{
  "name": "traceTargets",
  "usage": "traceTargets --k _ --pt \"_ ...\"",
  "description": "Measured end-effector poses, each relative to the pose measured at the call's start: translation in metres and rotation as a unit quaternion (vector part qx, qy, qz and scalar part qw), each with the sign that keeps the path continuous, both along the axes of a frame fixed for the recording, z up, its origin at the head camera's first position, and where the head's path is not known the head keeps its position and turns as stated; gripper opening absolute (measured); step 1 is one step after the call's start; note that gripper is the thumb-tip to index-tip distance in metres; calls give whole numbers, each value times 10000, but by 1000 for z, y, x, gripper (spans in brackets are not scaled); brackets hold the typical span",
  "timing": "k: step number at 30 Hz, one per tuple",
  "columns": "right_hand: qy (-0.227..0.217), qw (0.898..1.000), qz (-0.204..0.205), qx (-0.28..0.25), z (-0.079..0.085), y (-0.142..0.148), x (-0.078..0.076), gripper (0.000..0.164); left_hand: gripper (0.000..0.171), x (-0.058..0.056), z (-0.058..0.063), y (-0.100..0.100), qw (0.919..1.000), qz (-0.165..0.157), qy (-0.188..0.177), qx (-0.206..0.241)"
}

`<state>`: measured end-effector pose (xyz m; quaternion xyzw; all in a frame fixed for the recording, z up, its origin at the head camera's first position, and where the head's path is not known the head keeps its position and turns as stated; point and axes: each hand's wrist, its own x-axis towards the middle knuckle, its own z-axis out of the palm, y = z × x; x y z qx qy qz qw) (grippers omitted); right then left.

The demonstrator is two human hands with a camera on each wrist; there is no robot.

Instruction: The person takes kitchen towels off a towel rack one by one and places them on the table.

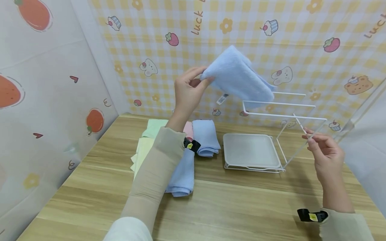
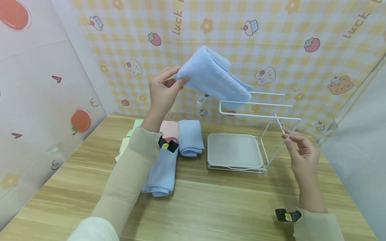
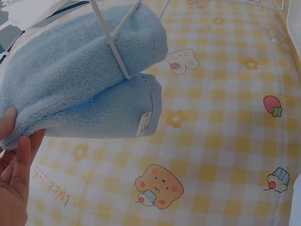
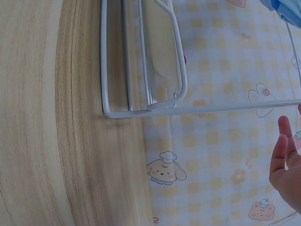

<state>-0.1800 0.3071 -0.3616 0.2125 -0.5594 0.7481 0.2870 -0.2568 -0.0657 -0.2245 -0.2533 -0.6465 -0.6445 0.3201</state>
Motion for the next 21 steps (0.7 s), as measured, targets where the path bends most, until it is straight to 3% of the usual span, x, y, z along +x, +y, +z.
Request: traceTargets --k 12,21 --pt "97 9999 71 21 0 1 -1 13 28 8 -7 -17 9987 118 -43 501" --pt "119 9999 81 60 -1 1 0 13 25 19 -12 -31 9984 119 99 552"
